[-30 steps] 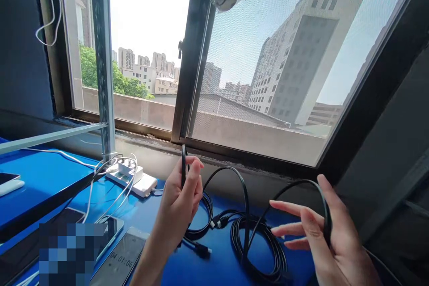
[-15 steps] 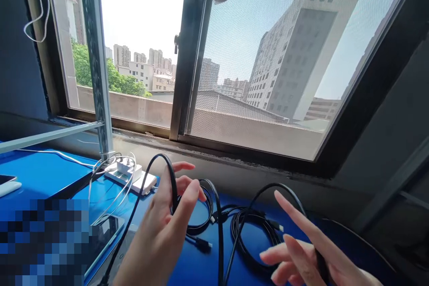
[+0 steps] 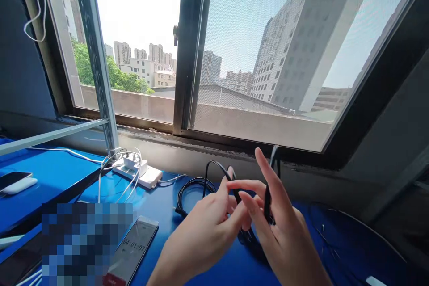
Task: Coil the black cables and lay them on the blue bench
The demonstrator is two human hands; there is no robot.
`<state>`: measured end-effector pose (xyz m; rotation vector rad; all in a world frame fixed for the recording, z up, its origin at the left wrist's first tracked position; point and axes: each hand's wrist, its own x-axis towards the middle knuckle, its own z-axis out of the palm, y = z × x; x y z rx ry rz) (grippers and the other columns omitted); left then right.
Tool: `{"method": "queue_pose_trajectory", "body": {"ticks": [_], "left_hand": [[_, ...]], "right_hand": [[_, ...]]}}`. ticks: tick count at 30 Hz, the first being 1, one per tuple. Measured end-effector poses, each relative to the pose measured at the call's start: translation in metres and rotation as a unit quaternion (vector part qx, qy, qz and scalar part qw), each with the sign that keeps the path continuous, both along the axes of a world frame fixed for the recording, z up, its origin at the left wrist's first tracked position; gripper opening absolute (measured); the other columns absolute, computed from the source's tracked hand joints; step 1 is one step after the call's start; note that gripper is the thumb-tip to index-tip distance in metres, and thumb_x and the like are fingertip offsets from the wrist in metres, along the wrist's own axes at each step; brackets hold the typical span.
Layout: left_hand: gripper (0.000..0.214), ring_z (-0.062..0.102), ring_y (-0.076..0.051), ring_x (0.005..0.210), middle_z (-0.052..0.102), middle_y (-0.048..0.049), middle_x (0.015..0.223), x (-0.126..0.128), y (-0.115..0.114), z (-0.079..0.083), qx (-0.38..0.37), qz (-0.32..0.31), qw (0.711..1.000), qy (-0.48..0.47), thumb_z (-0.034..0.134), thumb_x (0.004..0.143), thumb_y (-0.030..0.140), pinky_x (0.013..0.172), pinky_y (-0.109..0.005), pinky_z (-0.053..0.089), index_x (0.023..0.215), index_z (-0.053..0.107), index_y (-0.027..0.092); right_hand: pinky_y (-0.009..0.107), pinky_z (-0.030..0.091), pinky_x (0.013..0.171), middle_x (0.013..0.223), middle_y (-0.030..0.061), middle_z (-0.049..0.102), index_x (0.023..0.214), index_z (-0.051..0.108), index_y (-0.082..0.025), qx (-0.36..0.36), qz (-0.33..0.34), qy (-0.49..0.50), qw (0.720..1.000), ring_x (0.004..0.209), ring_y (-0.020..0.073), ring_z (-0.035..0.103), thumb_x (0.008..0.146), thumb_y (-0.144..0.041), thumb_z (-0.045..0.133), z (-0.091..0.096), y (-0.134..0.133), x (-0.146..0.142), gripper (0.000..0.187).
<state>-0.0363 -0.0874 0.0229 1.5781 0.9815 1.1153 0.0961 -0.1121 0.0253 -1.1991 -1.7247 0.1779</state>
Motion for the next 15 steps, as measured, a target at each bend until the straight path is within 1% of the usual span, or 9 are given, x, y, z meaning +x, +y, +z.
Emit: {"method": "queue_pose_trajectory", "body": {"ticks": [2, 3, 5, 8, 11, 13, 15], "left_hand": [[0.059, 0.059, -0.019, 0.076, 0.066, -0.0048, 0.081, 0.003, 0.0, 0.001, 0.004, -0.031, 0.999, 0.013, 0.053, 0.077, 0.05, 0.069, -0.026, 0.044, 0.127, 0.05, 0.018], [0.064, 0.059, -0.019, 0.079, 0.066, -0.0049, 0.085, 0.004, 0.001, 0.0, 0.006, -0.035, 0.999, 0.02, 0.052, 0.078, 0.049, 0.071, -0.026, 0.044, 0.133, 0.043, 0.018], [0.072, 0.059, -0.019, 0.084, 0.065, -0.0058, 0.092, 0.003, 0.004, -0.002, 0.004, -0.037, 0.999, 0.0, 0.055, 0.077, 0.047, 0.073, -0.026, 0.045, 0.139, 0.033, 0.018], [0.083, 0.06, -0.018, 0.085, 0.064, -0.0063, 0.093, 0.002, 0.009, -0.005, -0.013, -0.07, 0.997, -0.022, 0.057, 0.077, 0.046, 0.075, -0.027, 0.047, 0.144, 0.017, 0.019], [0.09, 0.061, -0.016, 0.083, 0.064, -0.0061, 0.097, 0.004, 0.011, -0.005, 0.002, -0.099, 0.993, -0.059, 0.056, 0.079, 0.044, 0.076, -0.028, 0.048, 0.145, -0.001, 0.023], [0.091, 0.062, -0.016, 0.084, 0.063, -0.0059, 0.101, 0.005, 0.013, -0.003, 0.03, -0.084, 0.993, -0.083, 0.056, 0.079, 0.041, 0.077, -0.029, 0.049, 0.144, -0.005, 0.025], [0.093, 0.063, -0.016, 0.085, 0.064, -0.0056, 0.1, 0.007, 0.016, 0.0, 0.054, -0.03, 0.993, -0.096, 0.06, 0.076, 0.039, 0.079, -0.03, 0.049, 0.144, -0.001, 0.023]], "right_hand": [[0.022, 0.054, 0.06, 0.088, 0.0046, 0.069, 0.143, 0.028, -0.024, 0.026, 0.02, 0.018, 0.999, 0.064, 0.0126, 0.065, 0.092, -0.038, 0.036, 0.0, 0.009, -0.004, 0.054], [0.022, 0.054, 0.06, 0.09, 0.0047, 0.068, 0.143, 0.028, -0.024, 0.033, 0.029, 0.021, 0.999, 0.067, 0.0124, 0.066, 0.092, -0.036, 0.035, -0.001, 0.012, -0.004, 0.053], [0.02, 0.054, 0.059, 0.094, 0.0051, 0.067, 0.142, 0.03, -0.025, 0.035, 0.036, 0.023, 0.998, 0.067, 0.0114, 0.065, 0.092, -0.032, 0.034, -0.001, 0.015, -0.003, 0.05], [0.017, 0.05, 0.051, 0.088, 0.0036, 0.066, 0.14, 0.033, -0.025, 0.025, 0.04, 0.04, 0.998, 0.053, 0.0081, 0.059, 0.093, -0.032, 0.031, -0.001, 0.012, -0.001, 0.047], [0.017, 0.045, 0.046, 0.075, -0.0008, 0.062, 0.143, 0.024, -0.024, 0.008, 0.028, 0.063, 0.998, 0.043, 0.0065, 0.051, 0.094, -0.035, 0.031, -0.002, 0.012, -0.001, 0.051], [0.018, 0.044, 0.049, 0.068, -0.0029, 0.059, 0.145, 0.016, -0.022, -0.007, -0.006, 0.063, 0.998, 0.046, 0.0084, 0.052, 0.094, -0.036, 0.031, -0.004, 0.018, -0.001, 0.055], [0.021, 0.044, 0.053, 0.064, -0.003, 0.058, 0.146, 0.011, -0.018, -0.038, -0.039, 0.04, 0.998, 0.052, 0.0114, 0.056, 0.093, -0.034, 0.03, -0.006, 0.027, 0.0, 0.058]]}}
